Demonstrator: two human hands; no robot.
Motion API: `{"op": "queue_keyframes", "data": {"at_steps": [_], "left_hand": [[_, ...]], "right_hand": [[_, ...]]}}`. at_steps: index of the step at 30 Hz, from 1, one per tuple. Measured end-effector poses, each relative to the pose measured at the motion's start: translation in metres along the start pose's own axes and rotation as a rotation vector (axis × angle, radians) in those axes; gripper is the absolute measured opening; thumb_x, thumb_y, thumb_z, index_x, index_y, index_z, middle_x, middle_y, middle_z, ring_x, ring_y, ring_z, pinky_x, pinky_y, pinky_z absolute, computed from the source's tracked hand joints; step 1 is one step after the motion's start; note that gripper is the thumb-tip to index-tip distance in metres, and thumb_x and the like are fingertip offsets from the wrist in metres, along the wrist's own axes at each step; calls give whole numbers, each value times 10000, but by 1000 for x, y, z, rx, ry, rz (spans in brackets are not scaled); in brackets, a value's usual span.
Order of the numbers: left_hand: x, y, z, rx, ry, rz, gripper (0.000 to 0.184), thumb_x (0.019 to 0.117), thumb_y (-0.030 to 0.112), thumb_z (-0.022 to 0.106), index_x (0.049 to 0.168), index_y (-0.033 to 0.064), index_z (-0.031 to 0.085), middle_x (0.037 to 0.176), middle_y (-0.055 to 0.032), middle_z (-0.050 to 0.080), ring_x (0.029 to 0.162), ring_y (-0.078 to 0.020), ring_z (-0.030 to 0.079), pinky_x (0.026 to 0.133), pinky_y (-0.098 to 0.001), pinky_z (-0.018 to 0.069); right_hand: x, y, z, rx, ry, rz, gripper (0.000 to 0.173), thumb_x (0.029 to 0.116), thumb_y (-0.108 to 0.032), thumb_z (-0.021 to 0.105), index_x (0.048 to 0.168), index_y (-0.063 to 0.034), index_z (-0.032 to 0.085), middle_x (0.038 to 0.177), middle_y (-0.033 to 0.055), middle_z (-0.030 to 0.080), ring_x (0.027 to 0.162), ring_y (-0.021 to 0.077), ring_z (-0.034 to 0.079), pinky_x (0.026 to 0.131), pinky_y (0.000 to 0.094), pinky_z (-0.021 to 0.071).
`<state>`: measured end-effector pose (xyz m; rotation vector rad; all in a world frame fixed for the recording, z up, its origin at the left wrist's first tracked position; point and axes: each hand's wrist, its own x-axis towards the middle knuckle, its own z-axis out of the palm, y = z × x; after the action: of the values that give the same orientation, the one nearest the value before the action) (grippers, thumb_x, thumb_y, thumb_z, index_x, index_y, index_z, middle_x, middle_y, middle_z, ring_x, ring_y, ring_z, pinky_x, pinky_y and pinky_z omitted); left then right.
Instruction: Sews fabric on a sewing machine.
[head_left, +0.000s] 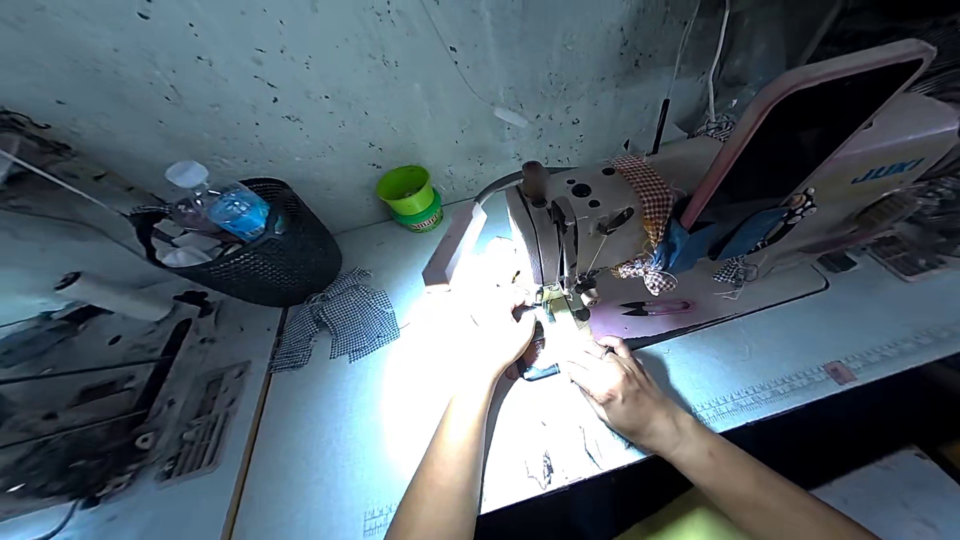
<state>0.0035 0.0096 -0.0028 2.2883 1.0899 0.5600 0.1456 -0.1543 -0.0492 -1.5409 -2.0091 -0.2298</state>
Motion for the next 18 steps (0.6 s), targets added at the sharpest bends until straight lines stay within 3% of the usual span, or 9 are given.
{"op": "queue_keyframes", "data": {"at_steps": [3, 7, 13, 18], "left_hand": [[2, 0, -4, -13, -73, -51, 193, 917, 266, 708, 992, 91, 745, 1034, -64, 702, 976, -170, 658, 860, -404, 537], [1, 11, -11, 45, -214, -182, 453, 820, 377, 830, 1167, 110, 714, 1205, -108, 667, 1164, -253, 606, 999, -497, 472], [1, 3, -7, 28, -194, -146, 459, 786, 398, 855, 1140, 143, 712, 1184, -64, 662, 1140, -209, 604, 979, -471, 480], [2, 3, -8, 51, -228, -172, 481, 813, 430, 834, 1169, 134, 704, 1241, -90, 643, 1204, -234, 580, 1027, -494, 453]], "right_hand": [[4, 2, 2, -2, 9, -15, 248, 1009, -149, 525, 1059, -117, 765, 1132, 40, 764, 1142, 218, 683, 1064, 435, 456], [1, 1, 5, -9, 37, -16, 245, 1010, -147, 531, 1047, -117, 772, 1126, 30, 767, 1108, 210, 688, 1038, 426, 460], [0, 2, 6, -17, 46, -22, 242, 1007, -143, 532, 1041, -121, 771, 1098, 31, 770, 1077, 200, 697, 1040, 420, 459], [3, 5, 5, -19, 58, -23, 246, 994, -157, 545, 1047, -117, 782, 1095, 51, 774, 1093, 218, 701, 1039, 421, 467]]}}
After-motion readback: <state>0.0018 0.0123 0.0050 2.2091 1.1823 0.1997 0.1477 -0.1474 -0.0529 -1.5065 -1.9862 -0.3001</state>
